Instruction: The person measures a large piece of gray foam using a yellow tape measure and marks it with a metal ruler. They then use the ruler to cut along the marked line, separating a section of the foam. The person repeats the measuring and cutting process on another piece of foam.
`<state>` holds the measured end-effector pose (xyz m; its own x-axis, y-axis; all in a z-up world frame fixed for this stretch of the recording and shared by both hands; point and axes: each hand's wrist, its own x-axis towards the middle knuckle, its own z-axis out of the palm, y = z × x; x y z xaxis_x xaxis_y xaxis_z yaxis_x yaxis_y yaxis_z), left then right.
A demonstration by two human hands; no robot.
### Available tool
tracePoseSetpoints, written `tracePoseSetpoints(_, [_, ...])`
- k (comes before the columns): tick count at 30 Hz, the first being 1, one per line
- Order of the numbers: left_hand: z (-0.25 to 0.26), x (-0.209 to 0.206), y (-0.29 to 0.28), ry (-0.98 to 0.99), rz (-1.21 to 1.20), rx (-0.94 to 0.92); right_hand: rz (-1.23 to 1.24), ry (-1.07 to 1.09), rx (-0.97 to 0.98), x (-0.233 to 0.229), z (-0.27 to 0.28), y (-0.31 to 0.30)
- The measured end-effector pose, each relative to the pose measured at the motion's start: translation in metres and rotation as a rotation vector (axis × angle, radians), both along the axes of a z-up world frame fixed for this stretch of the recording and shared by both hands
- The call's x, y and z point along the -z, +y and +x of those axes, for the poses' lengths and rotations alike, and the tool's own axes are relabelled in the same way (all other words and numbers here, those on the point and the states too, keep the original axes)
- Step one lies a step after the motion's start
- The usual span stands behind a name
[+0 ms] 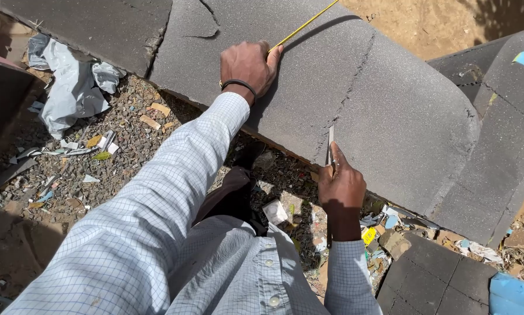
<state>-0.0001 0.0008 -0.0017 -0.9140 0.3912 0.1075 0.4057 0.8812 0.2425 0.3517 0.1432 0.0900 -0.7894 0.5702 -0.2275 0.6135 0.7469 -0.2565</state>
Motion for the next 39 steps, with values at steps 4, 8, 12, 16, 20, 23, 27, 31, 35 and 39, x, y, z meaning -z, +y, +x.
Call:
tracePoseSetpoints(4, [-0.001, -0.001, 0.000, -0.012, -0.032, -0.002, 0.013, 0.144, -0.053, 0.032, 0.010, -0.006])
tracePoseSetpoints(8, [0.001, 0.001, -0.001, 0.027, -0.002, 0.008, 0.025, 0.128, 0.079, 0.077, -0.024, 0.001])
tracePoseSetpoints(12, [-0.001, -0.005, -0.003, 0.006, 0.008, 0.016, -0.033, 0.184, 0.096, 0.064, -0.017, -0.004])
tracePoseSetpoints(16, [-0.002, -0.001, -0.001, 0.014, -0.010, 0.004, -0.004, -0.021, 0.059, 0.024, 0.034, -0.035])
tracePoseSetpoints(20, [0.001, -0.002, 0.001, -0.016, -0.041, 0.009, -0.107, 0.128, 0.118, 0.028, 0.041, -0.051])
tracePoseSetpoints(23, [-0.001, -0.002, 0.001, 0.011, -0.026, 0.007, -0.015, 0.188, 0.089, 0.080, 0.011, -0.031])
tracePoseSetpoints(27, [-0.003, 0.002, -0.001, 0.032, 0.065, 0.019, 0.024, 0.187, 0.102, 0.086, 0.010, -0.028])
tracePoseSetpoints(31, [-0.005, 0.002, 0.000, 0.021, 0.045, 0.016, -0.028, 0.132, 0.061, 0.041, 0.048, -0.063])
tracePoseSetpoints(35, [0.001, 0.004, 0.002, 0.041, 0.041, -0.004, -0.122, 0.327, 0.112, 0.056, 0.072, -0.090])
tracePoseSetpoints(39, [-0.001, 0.000, 0.001, 0.028, 0.049, 0.010, 0.088, 0.233, 0.128, 0.134, 0.034, -0.054])
